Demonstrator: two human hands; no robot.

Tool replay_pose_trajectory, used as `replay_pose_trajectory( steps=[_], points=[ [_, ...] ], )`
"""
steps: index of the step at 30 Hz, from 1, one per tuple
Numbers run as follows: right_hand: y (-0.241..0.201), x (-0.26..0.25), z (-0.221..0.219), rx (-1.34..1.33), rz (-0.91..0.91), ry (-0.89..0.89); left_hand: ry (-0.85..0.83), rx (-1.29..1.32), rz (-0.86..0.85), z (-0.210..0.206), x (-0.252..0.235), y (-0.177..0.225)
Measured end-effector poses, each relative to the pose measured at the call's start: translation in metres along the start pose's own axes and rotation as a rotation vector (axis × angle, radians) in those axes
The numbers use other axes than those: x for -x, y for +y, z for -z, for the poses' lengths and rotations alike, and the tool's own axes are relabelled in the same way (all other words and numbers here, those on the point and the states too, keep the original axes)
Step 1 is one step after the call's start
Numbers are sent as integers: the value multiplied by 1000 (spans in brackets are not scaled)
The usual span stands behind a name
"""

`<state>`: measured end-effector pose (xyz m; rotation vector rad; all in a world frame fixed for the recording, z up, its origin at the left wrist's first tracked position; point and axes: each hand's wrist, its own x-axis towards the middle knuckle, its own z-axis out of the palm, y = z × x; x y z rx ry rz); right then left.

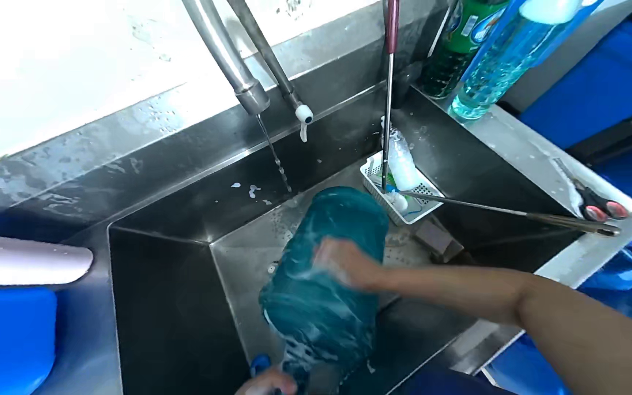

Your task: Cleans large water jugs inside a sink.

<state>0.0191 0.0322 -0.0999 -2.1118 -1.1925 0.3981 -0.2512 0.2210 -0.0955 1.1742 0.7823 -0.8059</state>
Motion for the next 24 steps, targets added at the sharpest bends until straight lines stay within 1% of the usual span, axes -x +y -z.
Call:
replay_pose_trajectory(
  steps=[1, 2, 3, 4, 5, 6, 7, 8, 9, 10, 11, 12, 13, 14, 15, 16, 17, 18, 19, 20, 21, 22, 23, 24],
  points=[
    [30, -8, 15, 10, -55, -46, -207, 199, 5, 12, -16, -5],
    [61, -16, 26, 11, -121, -96, -448, 325, 4, 26, -38, -13],
    [76, -18, 28, 18, -184, -132, -523, 350, 35, 33, -54, -17],
    [73, -16, 20, 27, -219, -133, -442, 329, 85, 41, -59, -16],
    [57, -11, 9, 46, -218, -103, -259, 262, 117, 48, -55, -12],
    [39, -4, 3, 44, -210, -105, -64, 130, 121, 56, -49, -10],
    [31, 2, 4, 24, -227, -167, 83, -45, 152, 66, -41, -11],
    [37, 2, 10, 20, -266, -233, 202, -207, 190, 77, -31, -12],
    [59, -10, 20, -13, -330, -291, 334, -317, 179, 84, -21, -7],
    [86, -25, 28, -119, -402, -348, 483, -368, 105, 80, -13, 2],
    [109, -30, 22, -299, -450, -367, 609, -427, -1, 61, -7, 17],
    [120, -26, 7, -527, -549, -368, 669, -522, -108, 30, -7, 39],
    [126, -15, -15, -679, -669, -339, 684, -684, -188, -10, -19, 64],
    [125, -4, -33, -697, -785, -352, 685, -882, -209, -55, -40, 86],
    [124, 12, -45, -659, -838, -441, 722, -1035, -227, -93, -67, 99],
    [133, 33, -53, -699, -838, -554, 791, -1114, -275, -119, -93, 101],
    [142, 50, -50, -808, -856, -632, 858, -1134, -296, -131, -111, 100],
    [142, 54, -32, -921, -881, -640, 876, -1123, -261, -133, -119, 103],
    [134, 47, -8, -1001, -881, -642, 893, -1120, -254, -132, -122, 102],
    [127, 26, 14, -1043, -834, -637, 914, -1133, -272, -131, -122, 99],
    [127, -2, 23, -1047, -764, -584, 932, -1142, -298, -130, -122, 97],
    [134, -27, 13, -1038, -713, -494, 937, -1139, -306, -130, -124, 99],
    [147, -35, -13, -1027, -688, -423, 928, -1130, -281, -131, -124, 100],
    [163, -25, -48, -987, -681, -364, 932, -1131, -271, -131, -126, 101]
  ],
)
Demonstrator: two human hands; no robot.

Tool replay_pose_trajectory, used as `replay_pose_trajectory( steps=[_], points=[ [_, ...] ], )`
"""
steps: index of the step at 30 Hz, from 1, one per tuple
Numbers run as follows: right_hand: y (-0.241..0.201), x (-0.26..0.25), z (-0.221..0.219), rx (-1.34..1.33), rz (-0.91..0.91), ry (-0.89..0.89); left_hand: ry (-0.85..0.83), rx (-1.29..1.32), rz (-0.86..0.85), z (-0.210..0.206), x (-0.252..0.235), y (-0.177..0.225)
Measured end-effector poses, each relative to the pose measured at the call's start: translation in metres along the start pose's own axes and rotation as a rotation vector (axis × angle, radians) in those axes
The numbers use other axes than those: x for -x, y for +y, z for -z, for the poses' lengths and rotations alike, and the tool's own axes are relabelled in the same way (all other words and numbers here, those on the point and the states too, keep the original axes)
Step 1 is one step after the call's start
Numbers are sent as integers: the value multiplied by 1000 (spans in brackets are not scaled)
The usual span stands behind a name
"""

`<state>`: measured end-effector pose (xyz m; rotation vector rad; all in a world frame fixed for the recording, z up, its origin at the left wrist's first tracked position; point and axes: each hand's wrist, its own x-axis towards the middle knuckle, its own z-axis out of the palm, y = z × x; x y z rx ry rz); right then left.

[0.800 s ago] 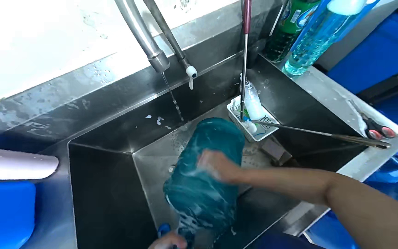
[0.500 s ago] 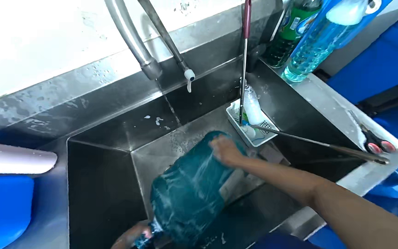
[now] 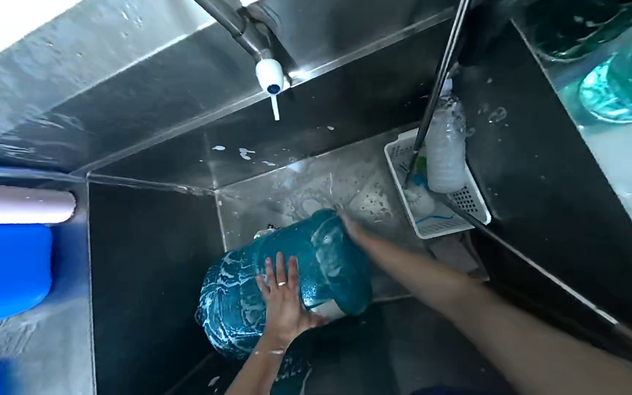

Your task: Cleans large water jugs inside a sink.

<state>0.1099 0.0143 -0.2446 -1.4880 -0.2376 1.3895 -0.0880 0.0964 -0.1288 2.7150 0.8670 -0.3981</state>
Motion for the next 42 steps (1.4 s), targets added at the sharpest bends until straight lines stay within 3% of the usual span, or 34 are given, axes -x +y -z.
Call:
replay_pose_trajectory(
  steps=[2, 3, 5, 7, 9, 10, 12, 14, 15, 17, 19, 20, 22, 25, 27, 28, 29, 31, 33, 35, 37, 39, 41, 42],
  points=[
    [64, 12, -8, 71, -96, 34, 8, -19, -4, 2, -2, -2],
    [65, 39, -7, 52, -212, -18, 16, -21, -11, 2, -1, -3],
    [7, 77, 1, -49, -367, -105, 53, -17, -21, -1, -1, -3],
    [-40, 56, 6, -62, -276, -124, 87, -26, -38, -3, 3, -1],
    [-8, 13, 3, 24, -130, -70, 57, 3, -51, -1, 5, 11],
    [30, 5, -3, 107, -89, -14, 1, 14, -68, 6, -2, 19],
    [79, 40, -9, 77, -166, 12, -268, 31, -28, 31, -38, 26],
    [50, 80, -6, -105, -219, -63, -411, 97, 117, 55, -84, 6],
    [21, 79, -4, -132, -138, -99, -367, 107, 184, 58, -92, -4],
    [-36, 16, 3, -18, 74, -149, -338, 106, 218, 53, -75, -1],
    [-58, -47, -2, 328, 208, -222, -382, 51, 190, 38, -38, 16],
    [-64, -53, -9, 493, 279, -254, -355, 30, 165, 34, -32, 16],
    [-52, -5, -21, 686, 515, -275, -414, 21, 149, 39, -47, 6],
    [23, 99, -13, 730, 975, -342, -524, 62, 148, 47, -91, -11],
    [48, 101, 3, 704, 1290, -389, -480, 88, 115, 45, -83, -7],
    [36, 83, 5, 689, 1323, -300, -389, 87, 65, 41, -70, 1],
    [17, 65, 2, 643, 1201, -198, -310, 60, 16, 36, -54, 10],
    [-14, 14, 0, 394, 681, -81, -158, 17, -26, 22, -34, 23],
    [16, -27, -2, 167, 191, 18, -127, 15, 6, 14, -28, 28],
    [70, -20, -2, 157, 5, 39, -106, 12, 6, 14, -30, 28],
    [58, 34, 4, 95, -109, -50, -107, 3, 8, 15, -31, 27],
    [11, 81, 2, -34, -118, -39, -154, 6, 27, 16, -27, 28],
    [-38, 71, 1, -41, 110, -54, -146, 30, 25, 17, -27, 27],
    [-50, 42, -1, 27, 276, -72, -107, 36, 7, 15, -28, 25]
  ],
)
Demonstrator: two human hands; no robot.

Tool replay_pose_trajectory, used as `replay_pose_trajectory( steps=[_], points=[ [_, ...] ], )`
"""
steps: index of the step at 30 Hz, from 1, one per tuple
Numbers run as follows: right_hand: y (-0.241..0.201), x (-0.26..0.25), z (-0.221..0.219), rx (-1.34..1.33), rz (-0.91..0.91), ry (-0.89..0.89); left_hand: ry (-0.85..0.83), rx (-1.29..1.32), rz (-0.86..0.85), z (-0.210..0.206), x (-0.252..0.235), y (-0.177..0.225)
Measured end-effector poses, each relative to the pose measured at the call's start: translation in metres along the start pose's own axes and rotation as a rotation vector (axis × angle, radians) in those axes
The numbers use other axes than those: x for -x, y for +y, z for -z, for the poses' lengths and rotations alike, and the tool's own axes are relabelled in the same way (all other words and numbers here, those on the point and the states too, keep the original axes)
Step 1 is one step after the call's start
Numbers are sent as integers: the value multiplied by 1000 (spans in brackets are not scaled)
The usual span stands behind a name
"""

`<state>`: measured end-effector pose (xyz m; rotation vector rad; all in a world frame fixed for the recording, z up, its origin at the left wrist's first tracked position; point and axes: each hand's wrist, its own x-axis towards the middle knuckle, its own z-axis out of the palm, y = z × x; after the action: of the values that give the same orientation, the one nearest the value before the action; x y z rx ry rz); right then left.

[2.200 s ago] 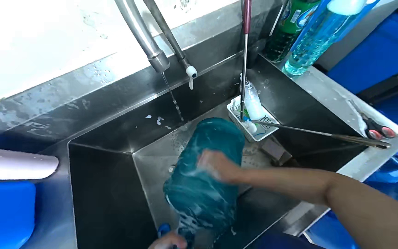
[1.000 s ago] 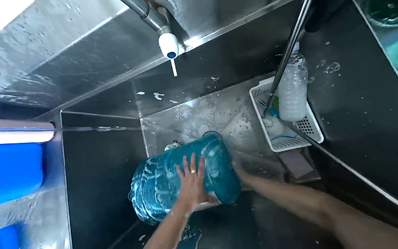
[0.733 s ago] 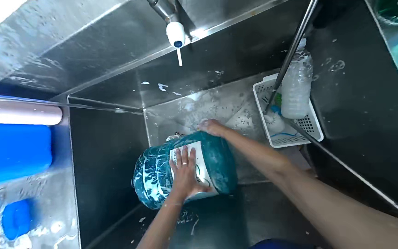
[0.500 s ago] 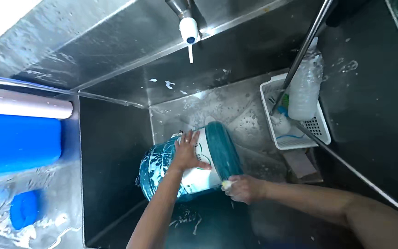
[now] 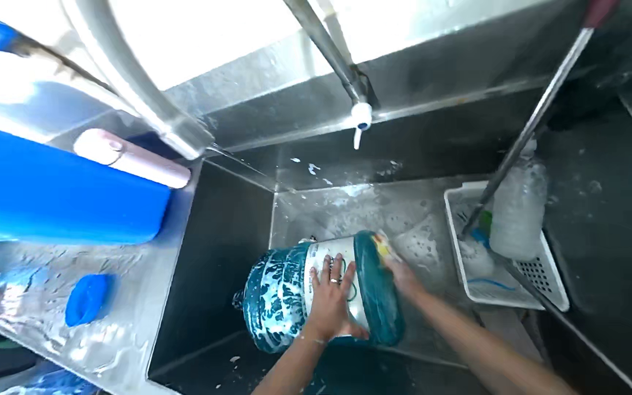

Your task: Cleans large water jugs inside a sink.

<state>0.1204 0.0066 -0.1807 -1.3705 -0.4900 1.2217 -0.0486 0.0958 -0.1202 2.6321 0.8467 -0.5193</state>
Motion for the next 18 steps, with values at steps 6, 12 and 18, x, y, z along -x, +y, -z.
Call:
replay_pose_trajectory(
  steps=[6, 12, 18],
  points=[
    [65, -1, 4, 272, -417, 24, 16, 9, -18, -2, 2, -5],
    [-18, 15, 74, 1123, -573, -435, -138, 47, 37, 17, -18, 3],
    [-206, -105, 25, 714, 352, 391, -93, 228, 195, 65, -67, -2]
  ],
)
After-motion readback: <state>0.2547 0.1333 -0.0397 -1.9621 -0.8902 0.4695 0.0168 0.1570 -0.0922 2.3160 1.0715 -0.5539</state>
